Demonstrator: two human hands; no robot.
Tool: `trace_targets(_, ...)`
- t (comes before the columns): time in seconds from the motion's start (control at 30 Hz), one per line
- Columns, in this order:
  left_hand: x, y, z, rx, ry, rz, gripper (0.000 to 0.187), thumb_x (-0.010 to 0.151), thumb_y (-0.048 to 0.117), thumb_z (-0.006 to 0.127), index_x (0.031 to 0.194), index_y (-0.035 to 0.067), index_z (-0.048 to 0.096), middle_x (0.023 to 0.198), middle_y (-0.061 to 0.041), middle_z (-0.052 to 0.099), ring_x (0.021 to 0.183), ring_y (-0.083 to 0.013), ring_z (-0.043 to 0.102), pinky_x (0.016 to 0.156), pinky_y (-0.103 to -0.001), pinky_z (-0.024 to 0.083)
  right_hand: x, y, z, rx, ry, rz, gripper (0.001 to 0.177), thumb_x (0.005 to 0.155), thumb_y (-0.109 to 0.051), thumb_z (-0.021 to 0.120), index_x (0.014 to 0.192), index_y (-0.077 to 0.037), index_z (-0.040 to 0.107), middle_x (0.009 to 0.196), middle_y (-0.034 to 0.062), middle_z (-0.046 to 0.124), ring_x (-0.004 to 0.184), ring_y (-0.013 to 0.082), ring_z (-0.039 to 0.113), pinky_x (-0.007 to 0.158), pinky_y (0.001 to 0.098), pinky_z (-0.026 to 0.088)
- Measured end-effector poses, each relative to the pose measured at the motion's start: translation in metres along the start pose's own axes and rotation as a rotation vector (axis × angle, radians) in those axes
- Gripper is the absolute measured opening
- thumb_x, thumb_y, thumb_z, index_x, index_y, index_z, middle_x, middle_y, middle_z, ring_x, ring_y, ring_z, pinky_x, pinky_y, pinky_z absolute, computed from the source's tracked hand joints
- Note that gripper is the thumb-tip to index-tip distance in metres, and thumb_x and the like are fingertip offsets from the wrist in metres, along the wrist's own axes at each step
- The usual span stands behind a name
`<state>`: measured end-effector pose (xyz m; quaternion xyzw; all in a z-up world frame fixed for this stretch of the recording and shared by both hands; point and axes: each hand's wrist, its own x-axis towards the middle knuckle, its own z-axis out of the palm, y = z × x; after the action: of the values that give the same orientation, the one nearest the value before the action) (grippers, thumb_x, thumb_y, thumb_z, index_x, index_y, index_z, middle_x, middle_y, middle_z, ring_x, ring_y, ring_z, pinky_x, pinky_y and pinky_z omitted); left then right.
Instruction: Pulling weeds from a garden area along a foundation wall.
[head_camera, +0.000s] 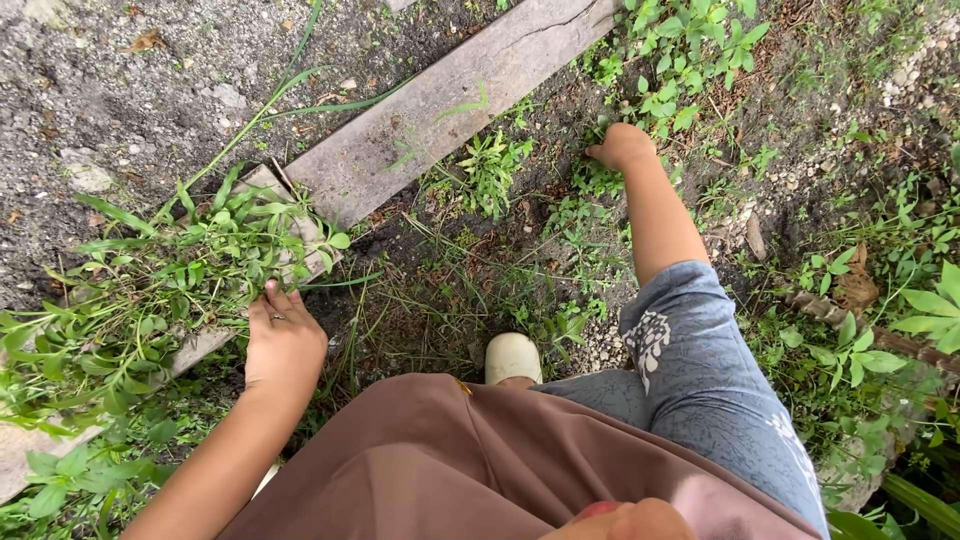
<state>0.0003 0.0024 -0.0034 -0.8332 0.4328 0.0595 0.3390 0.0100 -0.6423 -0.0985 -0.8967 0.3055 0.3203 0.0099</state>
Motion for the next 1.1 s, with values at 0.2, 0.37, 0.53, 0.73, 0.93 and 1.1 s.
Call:
trace_targets(0.2, -0.001, 0.000, -0.001, -0.006, 0.012, -0.011, 0.048, 0.090, 0.009, 0.057, 0.134, -0.009, 0.058, 0.130, -0.041, 0.057, 0.114, -0.0405, 0.069, 0.104, -0.052, 0.048, -0.016, 0.002, -0.011, 0.136, -0.067, -0.022, 0.050, 0.099, -0.047, 0.067, 0.115, 0.001, 0.073, 0.123, 0.0225, 0.068, 0.113, 0.0375, 0.065, 0.103, 0.0476, 0.049)
trace_targets(0.37, -0.002, -0.003, -0.005, 0.008, 0.029, -0.006, 0.047, 0.090, 0.009, 0.057, 0.134, -0.009, 0.059, 0.129, -0.041, 0.058, 0.114, -0.0408, 0.068, 0.104, -0.051, 0.047, -0.051, 0.009, -0.032, 0.289, -0.134, 0.070, 0.041, 0.100, -0.038, 0.065, 0.119, -0.002, 0.070, 0.119, 0.0188, 0.069, 0.110, 0.0322, 0.065, 0.104, 0.0480, 0.048)
trace_targets(0.53, -0.002, -0.006, -0.008, -0.006, 0.040, -0.019, 0.048, 0.089, 0.009, 0.057, 0.133, -0.010, 0.060, 0.129, -0.040, 0.058, 0.113, -0.0405, 0.069, 0.104, -0.051, 0.047, -0.082, 0.030, -0.057, 0.642, -0.170, 0.188, 0.034, 0.099, -0.034, 0.065, 0.124, -0.011, 0.063, 0.116, 0.0126, 0.065, 0.104, 0.0247, 0.062, 0.097, 0.0460, 0.046)
trace_targets(0.73, -0.002, -0.002, -0.004, 0.002, 0.062, -0.022, 0.047, 0.089, 0.009, 0.058, 0.132, -0.010, 0.060, 0.128, -0.041, 0.058, 0.112, -0.0407, 0.069, 0.104, -0.051, 0.047, -0.084, 0.037, -0.066, 0.991, 0.071, 0.205, 0.036, 0.104, -0.034, 0.070, 0.117, -0.002, 0.062, 0.092, 0.0115, 0.065, 0.077, 0.0176, 0.053, 0.078, 0.0410, 0.050)
trace_targets(0.93, -0.002, -0.002, -0.005, 0.009, 0.067, -0.018, 0.047, 0.088, 0.008, 0.058, 0.132, -0.009, 0.061, 0.127, -0.041, 0.059, 0.110, -0.0407, 0.070, 0.104, -0.052, 0.047, -0.026, 0.001, -0.025, 0.721, 0.173, 0.025, 0.030, 0.097, -0.027, 0.063, 0.115, -0.003, 0.067, 0.098, 0.0145, 0.072, 0.084, 0.0243, 0.067, 0.083, 0.0426, 0.057)
trace_targets(1.1, -0.003, -0.001, 0.002, -0.003, 0.079, -0.029, 0.046, 0.089, 0.008, 0.058, 0.132, -0.008, 0.061, 0.128, -0.041, 0.059, 0.112, -0.0403, 0.069, 0.104, -0.051, 0.047, -0.057, -0.043, -0.059, 0.298, -0.009, 0.095, 0.075, 0.096, -0.061, 0.066, 0.129, 0.007, 0.063, 0.127, 0.0265, 0.066, 0.119, 0.0373, 0.064, 0.106, 0.0469, 0.048)
